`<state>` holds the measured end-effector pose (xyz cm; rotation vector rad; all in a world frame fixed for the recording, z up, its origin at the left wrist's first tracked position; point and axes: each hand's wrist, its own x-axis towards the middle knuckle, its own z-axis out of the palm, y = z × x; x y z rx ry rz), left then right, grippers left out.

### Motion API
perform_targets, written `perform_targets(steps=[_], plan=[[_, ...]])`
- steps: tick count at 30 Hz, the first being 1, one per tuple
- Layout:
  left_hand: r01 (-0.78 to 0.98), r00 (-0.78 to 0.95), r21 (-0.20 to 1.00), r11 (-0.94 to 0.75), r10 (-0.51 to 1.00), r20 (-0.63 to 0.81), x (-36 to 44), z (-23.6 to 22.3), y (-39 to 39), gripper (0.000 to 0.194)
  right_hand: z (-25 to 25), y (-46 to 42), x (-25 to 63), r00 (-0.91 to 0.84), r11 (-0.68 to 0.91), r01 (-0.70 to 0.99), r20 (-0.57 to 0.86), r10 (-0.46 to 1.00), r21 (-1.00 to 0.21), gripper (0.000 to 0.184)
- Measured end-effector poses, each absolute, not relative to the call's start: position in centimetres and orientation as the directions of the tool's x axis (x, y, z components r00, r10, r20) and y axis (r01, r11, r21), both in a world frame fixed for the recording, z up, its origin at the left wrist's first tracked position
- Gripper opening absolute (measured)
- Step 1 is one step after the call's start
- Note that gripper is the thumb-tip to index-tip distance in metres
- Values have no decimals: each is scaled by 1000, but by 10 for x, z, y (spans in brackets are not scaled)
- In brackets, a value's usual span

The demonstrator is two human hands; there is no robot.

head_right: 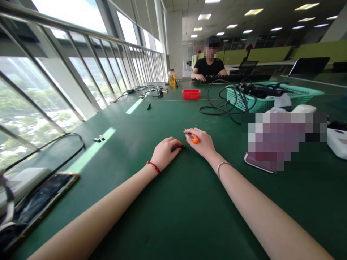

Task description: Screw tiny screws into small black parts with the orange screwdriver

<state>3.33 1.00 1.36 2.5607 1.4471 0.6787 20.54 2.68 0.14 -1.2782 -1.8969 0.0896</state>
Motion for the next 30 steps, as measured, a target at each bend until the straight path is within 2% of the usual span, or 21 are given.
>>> perform_targets(steps=[5, 11, 15, 17, 23, 30], plan=[[789, 383, 377, -485, 868, 315, 24, 13, 9, 15, 6, 24, 200, 24, 430, 692, 613, 790, -580, 18], [799, 375, 349, -490, 859, 349, 26, 12, 13, 15, 20, 22, 200, 96, 568, 569, 734, 673, -595, 10], [793, 347, 397, -462, 878, 328, 23, 11, 17, 20, 26, 20, 197, 247, 509, 436, 643, 725, -742, 20], [786, 357, 404, -468, 877, 323, 23, 11, 18, 19, 28, 19, 194, 282, 490, 402, 613, 738, -774, 26], [808, 378, 344, -479, 869, 320, 26, 15, 14, 19, 32, 12, 184, 216, 541, 466, 683, 698, -700, 26], [835, 393, 266, -482, 861, 324, 28, 15, 11, 20, 31, 11, 183, 186, 558, 476, 698, 691, -680, 26]])
